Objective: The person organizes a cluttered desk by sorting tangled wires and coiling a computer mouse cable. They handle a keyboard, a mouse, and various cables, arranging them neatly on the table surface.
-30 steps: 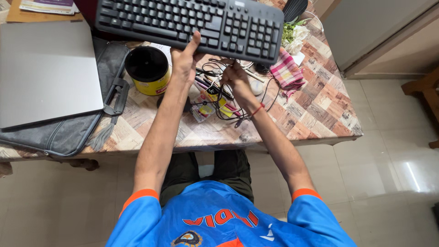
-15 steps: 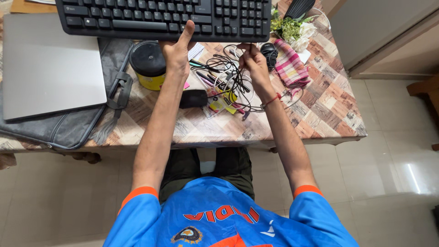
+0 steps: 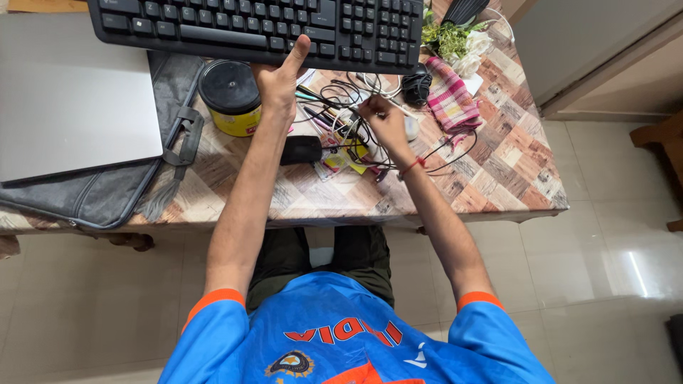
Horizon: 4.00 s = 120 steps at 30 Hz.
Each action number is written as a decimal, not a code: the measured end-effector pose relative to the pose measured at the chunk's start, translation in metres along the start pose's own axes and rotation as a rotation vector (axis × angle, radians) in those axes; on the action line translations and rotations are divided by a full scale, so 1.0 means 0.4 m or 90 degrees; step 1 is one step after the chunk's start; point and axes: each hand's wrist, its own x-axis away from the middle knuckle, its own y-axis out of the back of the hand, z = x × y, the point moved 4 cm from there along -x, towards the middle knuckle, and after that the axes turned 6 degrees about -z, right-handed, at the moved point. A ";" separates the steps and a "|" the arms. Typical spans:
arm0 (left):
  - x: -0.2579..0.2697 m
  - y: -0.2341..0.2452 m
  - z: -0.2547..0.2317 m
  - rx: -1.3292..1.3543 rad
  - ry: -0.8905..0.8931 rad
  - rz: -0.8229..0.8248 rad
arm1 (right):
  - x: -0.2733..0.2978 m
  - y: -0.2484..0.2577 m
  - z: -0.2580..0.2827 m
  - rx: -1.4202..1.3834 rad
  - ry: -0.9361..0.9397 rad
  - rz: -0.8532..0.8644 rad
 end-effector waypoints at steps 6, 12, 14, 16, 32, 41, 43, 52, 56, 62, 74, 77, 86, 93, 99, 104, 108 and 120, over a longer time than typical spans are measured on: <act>0.009 -0.007 -0.005 0.079 -0.043 0.038 | -0.139 0.112 0.008 -0.262 0.003 -0.219; 0.042 -0.007 -0.012 0.110 0.094 0.000 | -0.186 0.193 0.076 -0.302 0.130 -0.193; 0.052 0.005 -0.005 0.125 0.119 -0.007 | -0.180 0.199 0.050 -0.253 0.131 -0.168; 0.051 0.026 -0.002 0.109 0.107 -0.003 | -0.169 0.214 0.001 -0.223 0.054 -0.209; -0.009 0.169 -0.083 -0.075 -0.029 0.031 | 0.119 -0.025 0.111 0.359 0.260 -0.169; -0.010 0.163 -0.109 0.032 -0.001 0.012 | 0.104 -0.135 0.145 0.448 0.307 0.224; -0.004 0.155 -0.109 0.023 0.004 0.015 | 0.092 -0.117 0.122 0.454 0.221 0.219; 0.032 0.091 -0.044 0.047 0.032 0.098 | 0.020 0.164 0.034 0.532 0.142 -0.116; 0.056 0.040 0.014 0.030 0.060 0.115 | -0.001 0.290 0.028 0.548 0.117 -0.222; 0.107 -0.005 0.133 -0.032 0.159 0.172 | -0.007 0.426 -0.191 0.599 0.113 -0.216; 0.148 -0.004 0.182 -0.040 0.249 0.176 | 0.032 0.387 -0.150 -0.111 -0.157 -0.149; 0.146 0.000 0.189 -0.055 0.264 0.153 | 0.025 0.327 -0.090 -0.295 -0.144 -0.060; 0.122 0.053 0.269 -0.092 0.337 0.165 | 0.025 0.268 -0.170 -0.401 -0.124 -0.202; 0.136 0.089 0.265 -0.328 0.370 0.227 | 0.057 0.272 -0.218 -0.449 -0.130 -0.301; 0.162 0.112 0.046 -0.662 -0.167 0.156 | 0.089 0.244 -0.306 -0.130 -0.034 -0.326; 0.176 0.182 -0.080 -0.822 -0.525 -0.091 | 0.131 0.192 -0.189 0.267 -0.091 -0.310; 0.135 0.263 -0.082 -0.828 -0.444 -0.185 | 0.140 0.144 -0.060 0.416 -0.063 -0.201; 0.076 0.331 -0.096 -0.760 -0.322 -0.111 | 0.101 -0.012 0.153 0.420 0.270 -0.100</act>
